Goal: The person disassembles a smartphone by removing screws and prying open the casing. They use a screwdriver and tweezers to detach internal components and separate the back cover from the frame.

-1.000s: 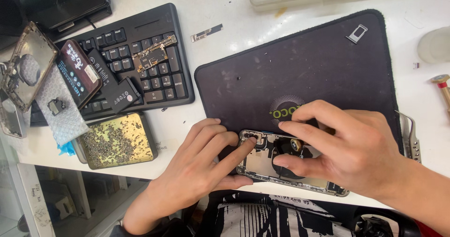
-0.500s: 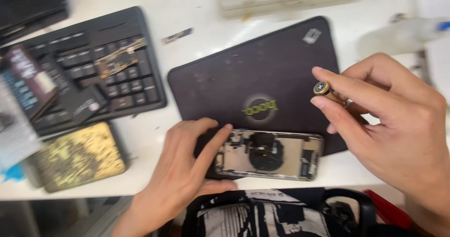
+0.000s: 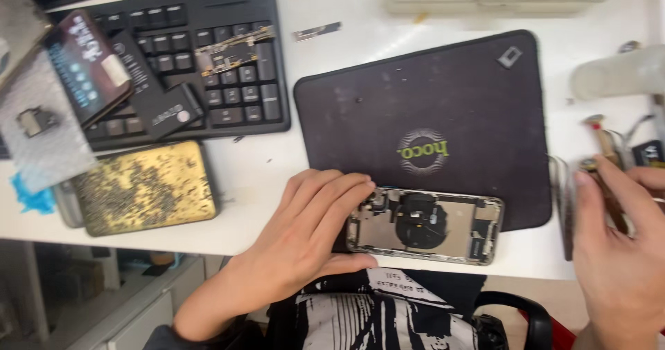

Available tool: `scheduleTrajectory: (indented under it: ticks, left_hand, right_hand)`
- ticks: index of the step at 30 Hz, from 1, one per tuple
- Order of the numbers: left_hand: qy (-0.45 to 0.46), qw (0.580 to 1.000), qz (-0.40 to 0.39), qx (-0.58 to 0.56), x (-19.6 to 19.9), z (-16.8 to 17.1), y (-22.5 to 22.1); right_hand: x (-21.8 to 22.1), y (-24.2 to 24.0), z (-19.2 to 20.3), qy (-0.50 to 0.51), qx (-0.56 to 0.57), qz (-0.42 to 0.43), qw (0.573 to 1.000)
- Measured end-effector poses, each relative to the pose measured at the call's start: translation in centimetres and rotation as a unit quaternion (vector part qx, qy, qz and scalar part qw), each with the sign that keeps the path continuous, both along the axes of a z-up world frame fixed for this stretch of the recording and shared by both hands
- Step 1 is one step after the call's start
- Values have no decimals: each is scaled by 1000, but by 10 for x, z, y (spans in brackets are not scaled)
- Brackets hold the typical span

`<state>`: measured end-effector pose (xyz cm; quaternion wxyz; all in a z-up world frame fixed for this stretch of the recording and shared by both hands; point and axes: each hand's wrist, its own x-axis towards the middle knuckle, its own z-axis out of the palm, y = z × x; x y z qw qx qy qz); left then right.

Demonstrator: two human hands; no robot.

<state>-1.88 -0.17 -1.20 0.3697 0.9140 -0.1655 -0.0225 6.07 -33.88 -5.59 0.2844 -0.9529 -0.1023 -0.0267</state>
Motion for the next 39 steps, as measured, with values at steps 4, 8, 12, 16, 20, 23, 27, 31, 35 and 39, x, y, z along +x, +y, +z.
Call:
scheduleTrajectory:
  ticks: [4,8,12,16,20,23,27,31,35,39]
  left_hand:
    - [6,1000,17,5,-4,-1,1]
    - [-20,999,19,41,-8,-6,-1]
    - [-30,998,17,53,-9,-10,0]
    - [-23,998,20,50,-10,-11,0]
    - [-32,998,26,51,-9,-11,-1]
    - [-35,998,25,45,-8,-10,0]
    - [-30,998,31,39,-7,-9,-1]
    - [-31,997,37,52,-3,-7,-4]
    - [-29,998,38,51,-2,-6,-4]
    - [-29,998,28,42,-3,-8,0]
  right_hand:
    - [-14,-15,-28,5,-30,-19,999]
    - [-27,-24,-42,-25,-49,-22,998]
    - [-40,-26,-44,23,-68,-58,996]
    - [-47,-40,-47,37,-99,-8,994]
    - [-52,-54,-61,28,-102,10,994]
    - [-50,-46,-58,45,-18,-19,999]
    - [-51,12,3,54,46,76,995]
    - [16,58,40,123,124,380,908]
    - [34,93,40,112,142,414,892]
    - [34,94,31,77,142,438,884]
